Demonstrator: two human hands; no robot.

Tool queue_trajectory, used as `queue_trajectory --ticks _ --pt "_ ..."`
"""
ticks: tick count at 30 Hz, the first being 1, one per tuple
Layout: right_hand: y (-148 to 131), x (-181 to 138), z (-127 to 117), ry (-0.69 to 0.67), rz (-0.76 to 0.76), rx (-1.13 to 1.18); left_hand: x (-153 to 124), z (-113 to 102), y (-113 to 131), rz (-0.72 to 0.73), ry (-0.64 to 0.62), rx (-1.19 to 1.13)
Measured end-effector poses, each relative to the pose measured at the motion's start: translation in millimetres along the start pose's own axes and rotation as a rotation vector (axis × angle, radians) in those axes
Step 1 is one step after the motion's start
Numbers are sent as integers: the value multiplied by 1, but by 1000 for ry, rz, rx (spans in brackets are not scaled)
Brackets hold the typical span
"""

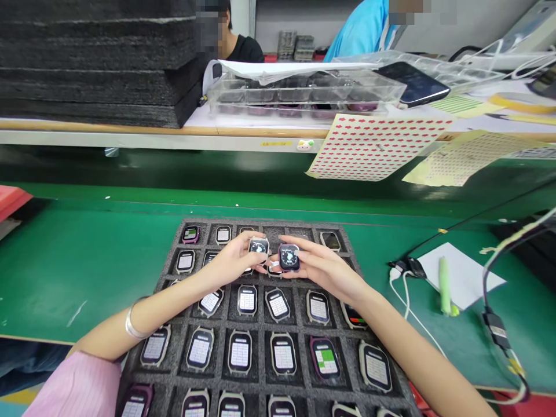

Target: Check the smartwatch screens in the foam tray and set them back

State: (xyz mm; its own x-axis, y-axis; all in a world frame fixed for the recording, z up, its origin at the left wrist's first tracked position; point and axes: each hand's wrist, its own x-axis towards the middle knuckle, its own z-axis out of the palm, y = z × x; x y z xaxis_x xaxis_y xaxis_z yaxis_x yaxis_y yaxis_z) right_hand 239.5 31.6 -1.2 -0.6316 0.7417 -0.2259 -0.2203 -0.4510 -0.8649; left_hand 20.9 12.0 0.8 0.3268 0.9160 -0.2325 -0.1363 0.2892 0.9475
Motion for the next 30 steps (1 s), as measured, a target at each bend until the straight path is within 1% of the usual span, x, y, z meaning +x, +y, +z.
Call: queue_trajectory --ticks 2,5,8,12,26,28,30 --pt "1 1 0 -5 2 17 -2 1 3 -37 19 -111" --pt "1 1 1 12 -29 14 -3 1 5 -46 32 -172" --pt "3 0 3 33 -76 -2 -3 -1 2 -15 28 -155" --pt "6 -2 5 81 -135 -60 0 -4 -1 19 -19 -122" --pt "11 -4 8 174 -206 -223 -1 -3 -5 89 -113 -12" --pt "11 -4 8 162 -213 -242 -1 -3 -6 97 -113 -1" --pt "10 -4 7 112 -223 -260 -1 -4 -7 105 -101 7"
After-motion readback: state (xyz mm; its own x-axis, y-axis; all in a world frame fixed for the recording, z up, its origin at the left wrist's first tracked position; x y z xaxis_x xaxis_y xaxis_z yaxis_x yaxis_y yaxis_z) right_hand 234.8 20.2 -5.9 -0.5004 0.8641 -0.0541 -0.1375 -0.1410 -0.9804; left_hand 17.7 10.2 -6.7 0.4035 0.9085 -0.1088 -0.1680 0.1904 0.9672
